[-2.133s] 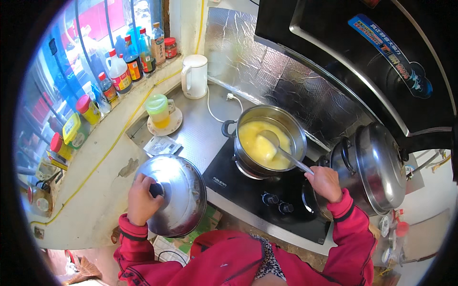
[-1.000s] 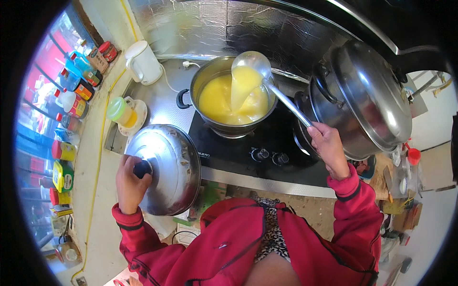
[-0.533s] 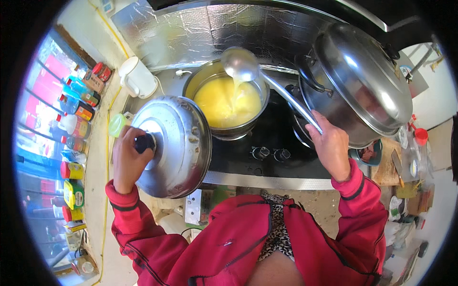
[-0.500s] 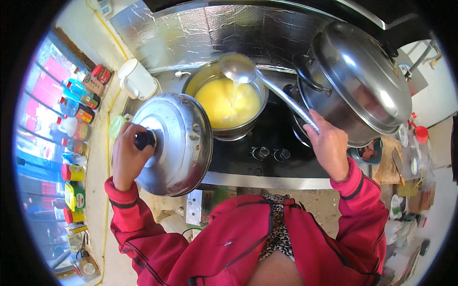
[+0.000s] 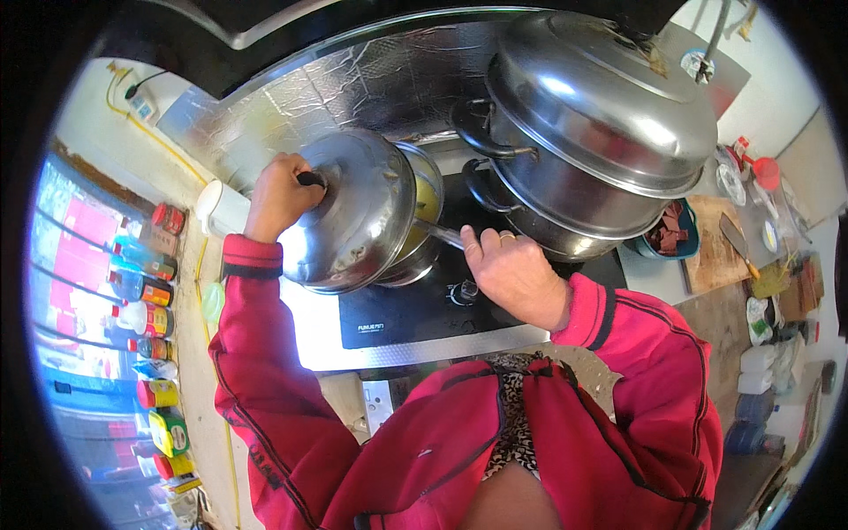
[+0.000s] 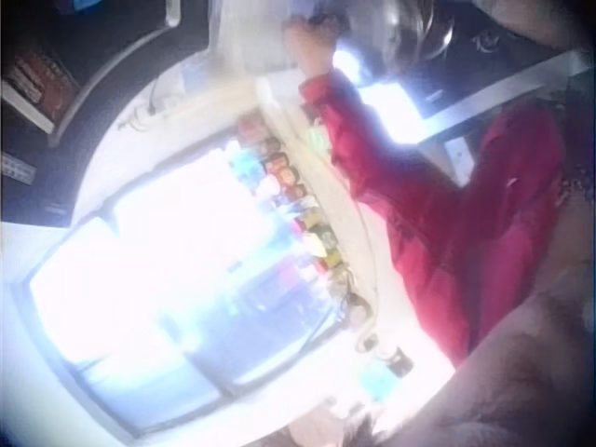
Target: The person slices processed meat on a wooden cutting board using a cleaver and transfers the pieces into a blue tray. They briefly lift a steamer lid to check contents, stir a pot on the stove, and wash their hands at a sink before returning to the cutting board.
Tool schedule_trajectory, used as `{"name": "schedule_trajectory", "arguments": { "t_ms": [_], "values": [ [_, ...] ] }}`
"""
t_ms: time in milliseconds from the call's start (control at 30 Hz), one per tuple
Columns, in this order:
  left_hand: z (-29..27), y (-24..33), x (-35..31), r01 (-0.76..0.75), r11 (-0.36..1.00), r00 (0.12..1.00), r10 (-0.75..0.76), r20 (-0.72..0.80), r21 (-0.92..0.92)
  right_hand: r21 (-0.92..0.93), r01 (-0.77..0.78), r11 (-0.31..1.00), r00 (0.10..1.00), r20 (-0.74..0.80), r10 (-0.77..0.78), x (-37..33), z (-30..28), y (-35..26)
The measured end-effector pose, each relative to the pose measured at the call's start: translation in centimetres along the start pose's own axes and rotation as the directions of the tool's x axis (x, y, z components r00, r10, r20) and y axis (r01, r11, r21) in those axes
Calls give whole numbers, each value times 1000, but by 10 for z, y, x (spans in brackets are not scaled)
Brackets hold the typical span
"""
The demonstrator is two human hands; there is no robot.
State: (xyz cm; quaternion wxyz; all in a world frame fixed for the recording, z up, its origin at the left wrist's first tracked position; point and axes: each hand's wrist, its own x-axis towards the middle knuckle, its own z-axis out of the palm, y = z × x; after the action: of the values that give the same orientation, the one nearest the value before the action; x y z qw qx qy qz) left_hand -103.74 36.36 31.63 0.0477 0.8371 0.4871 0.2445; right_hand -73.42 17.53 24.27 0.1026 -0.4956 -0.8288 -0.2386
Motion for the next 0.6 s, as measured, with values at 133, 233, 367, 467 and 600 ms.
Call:
{"name": "schedule_trajectory", "arguments": {
  "t_ms": [133,233,367,467,600],
  "values": [
    [33,8,36,32,997,998,-36,57,66,86,-83,993,997,11,83,-16,-7,-6],
    [53,-6,57,-14,994,991,-1,135,105,223,-155,962,987,66,144,-25,-17,-10],
    [64,-38,51,38,999,986,-33,162,-32,381,-179,907,981,6,192,-35,-34,-6],
    [79,-22,54,-20,1000,994,21,111,-6,414,-268,870,956,1,294,-68,-44,14],
    [88,-14,60,-38,999,985,32,168,27,403,-458,793,886,136,443,-121,-48,36]
  ]
}}
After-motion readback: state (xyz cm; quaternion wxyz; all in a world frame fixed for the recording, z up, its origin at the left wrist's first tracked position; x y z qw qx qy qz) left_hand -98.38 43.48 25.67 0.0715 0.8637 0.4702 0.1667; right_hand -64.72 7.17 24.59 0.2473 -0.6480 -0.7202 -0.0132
